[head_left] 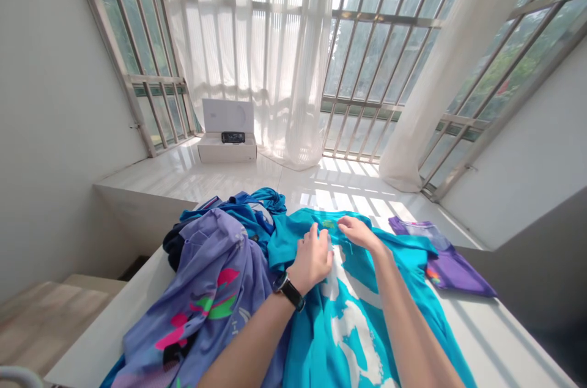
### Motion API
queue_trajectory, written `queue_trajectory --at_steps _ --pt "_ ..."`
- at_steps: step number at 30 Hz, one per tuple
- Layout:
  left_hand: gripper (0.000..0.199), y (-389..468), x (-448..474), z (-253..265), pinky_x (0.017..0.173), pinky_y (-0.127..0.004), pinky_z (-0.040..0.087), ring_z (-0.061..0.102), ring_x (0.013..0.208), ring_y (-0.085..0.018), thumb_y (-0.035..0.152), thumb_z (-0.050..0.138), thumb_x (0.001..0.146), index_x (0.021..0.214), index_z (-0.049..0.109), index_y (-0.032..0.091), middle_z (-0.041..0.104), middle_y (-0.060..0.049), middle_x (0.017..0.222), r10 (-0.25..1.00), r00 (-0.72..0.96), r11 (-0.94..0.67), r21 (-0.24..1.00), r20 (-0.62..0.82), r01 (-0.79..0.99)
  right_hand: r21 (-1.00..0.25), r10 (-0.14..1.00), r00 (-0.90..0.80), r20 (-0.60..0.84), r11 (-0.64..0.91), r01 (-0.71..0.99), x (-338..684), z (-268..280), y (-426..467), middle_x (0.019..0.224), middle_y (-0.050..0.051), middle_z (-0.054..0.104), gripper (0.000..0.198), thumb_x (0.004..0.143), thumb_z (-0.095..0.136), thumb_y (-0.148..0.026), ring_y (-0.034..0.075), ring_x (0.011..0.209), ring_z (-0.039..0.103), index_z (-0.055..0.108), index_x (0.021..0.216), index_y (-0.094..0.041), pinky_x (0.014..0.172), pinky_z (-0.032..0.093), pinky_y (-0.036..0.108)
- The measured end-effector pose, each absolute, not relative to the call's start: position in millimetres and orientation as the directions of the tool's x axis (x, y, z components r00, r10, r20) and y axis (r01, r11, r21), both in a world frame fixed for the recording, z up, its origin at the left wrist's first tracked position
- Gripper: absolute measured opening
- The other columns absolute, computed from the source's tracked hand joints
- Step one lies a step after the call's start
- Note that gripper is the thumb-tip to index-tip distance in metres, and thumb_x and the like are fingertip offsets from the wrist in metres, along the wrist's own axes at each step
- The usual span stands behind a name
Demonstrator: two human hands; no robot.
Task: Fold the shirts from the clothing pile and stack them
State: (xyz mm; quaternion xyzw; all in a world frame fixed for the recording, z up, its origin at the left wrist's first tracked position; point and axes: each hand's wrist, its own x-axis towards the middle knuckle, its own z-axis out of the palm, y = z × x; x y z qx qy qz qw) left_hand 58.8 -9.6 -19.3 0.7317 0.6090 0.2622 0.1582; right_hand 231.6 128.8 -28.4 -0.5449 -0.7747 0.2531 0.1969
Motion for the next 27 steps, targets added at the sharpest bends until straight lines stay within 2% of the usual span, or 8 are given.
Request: queue_trajectory --at_steps 4,7,10,12,15,20,23,27 --pt "0.051 -8 54 -31 0.107 -0.064 0.039 0.046 0.134 -0.045 0.026 0.053 0.093 0.142 0.052 0.010 0.039 -0.027 0.156 0.991 0.031 -0.079 0.394 0.127 0.916 -0.488 0.957 -0.290 0.030 0.267 0.831 241 -47 131 0.111 0.014 0.075 0.029 0.083 0.059 -0.029 0.033 0.116 0.065 0.076 0.104 -0.016 0.103 0.047 0.044" --pt "0.056 -5 53 -31 0.111 -0.066 0.033 0.041 0.138 -0.045 0.037 0.055 0.095 0.145 0.049 0.012 0.040 -0.027 0.156 0.991 0.014 -0.066 0.393 0.134 0.917 -0.428 0.967 -0.248 0.060 0.250 0.868 241 -61 129 0.138 0.020 0.064 0.045 0.089 0.059 -0.038 0.038 0.135 0.053 0.069 0.126 -0.015 0.112 0.038 0.049" --pt "0.058 2 51 -32 0.110 -0.059 0.036 0.046 0.134 -0.042 0.043 0.054 0.097 0.146 0.048 0.013 0.046 -0.025 0.150 0.984 0.008 -0.082 0.407 0.180 0.910 -0.388 0.975 -0.198 0.105 0.223 0.894 241 -73 126 0.155 0.021 0.048 0.054 0.095 0.052 -0.046 0.040 0.147 0.038 0.060 0.140 -0.017 0.117 0.029 0.051" --pt "0.057 6 49 -34 0.107 -0.053 0.041 0.051 0.128 -0.039 0.043 0.052 0.098 0.146 0.048 0.013 0.051 -0.023 0.144 0.978 -0.008 -0.084 0.420 0.211 0.904 -0.364 0.974 -0.179 0.135 0.217 0.906 243 -76 126 0.156 0.021 0.046 0.056 0.096 0.051 -0.049 0.040 0.147 0.037 0.059 0.141 -0.016 0.117 0.029 0.050" --pt "0.057 10 46 -37 0.105 -0.050 0.043 0.051 0.129 -0.038 0.044 0.051 0.099 0.146 0.047 0.013 0.051 -0.022 0.145 0.977 -0.045 -0.046 0.413 0.207 0.909 -0.351 0.972 -0.162 0.172 0.214 0.912 244 -71 129 0.143 0.022 0.059 0.049 0.094 0.052 -0.044 0.038 0.136 0.051 0.065 0.132 -0.014 0.111 0.038 0.047" --pt "0.068 12 42 -43 0.114 -0.063 0.031 0.040 0.140 -0.045 0.045 0.058 0.095 0.151 0.042 0.010 0.048 -0.027 0.150 0.982 -0.073 0.011 0.336 0.172 0.942 -0.365 0.943 -0.191 0.272 0.285 0.887 214 -61 128 0.119 0.016 0.070 0.041 0.100 0.036 -0.032 0.029 0.116 0.063 0.071 0.115 -0.017 0.102 0.046 0.039" --pt "0.066 13 38 -39 0.111 -0.061 0.037 0.044 0.137 -0.043 0.040 0.057 0.096 0.152 0.042 0.009 0.052 -0.028 0.145 0.981 -0.119 0.060 0.345 0.153 0.937 -0.361 0.909 -0.296 0.294 0.392 0.846 188 -67 118 0.128 0.013 0.069 0.039 0.099 0.044 -0.038 0.027 0.120 0.062 0.067 0.124 -0.019 0.104 0.046 0.039" --pt "0.049 15 31 -33 0.111 -0.058 0.037 0.053 0.126 -0.041 0.041 0.055 0.096 0.132 0.062 0.008 0.061 -0.027 0.131 0.986 -0.074 0.019 0.343 0.148 0.939 -0.268 0.887 -0.395 0.241 0.452 0.851 175 -77 106 0.152 0.013 0.055 0.050 0.099 0.047 -0.043 0.031 0.142 0.047 0.056 0.144 -0.022 0.117 0.035 0.048"
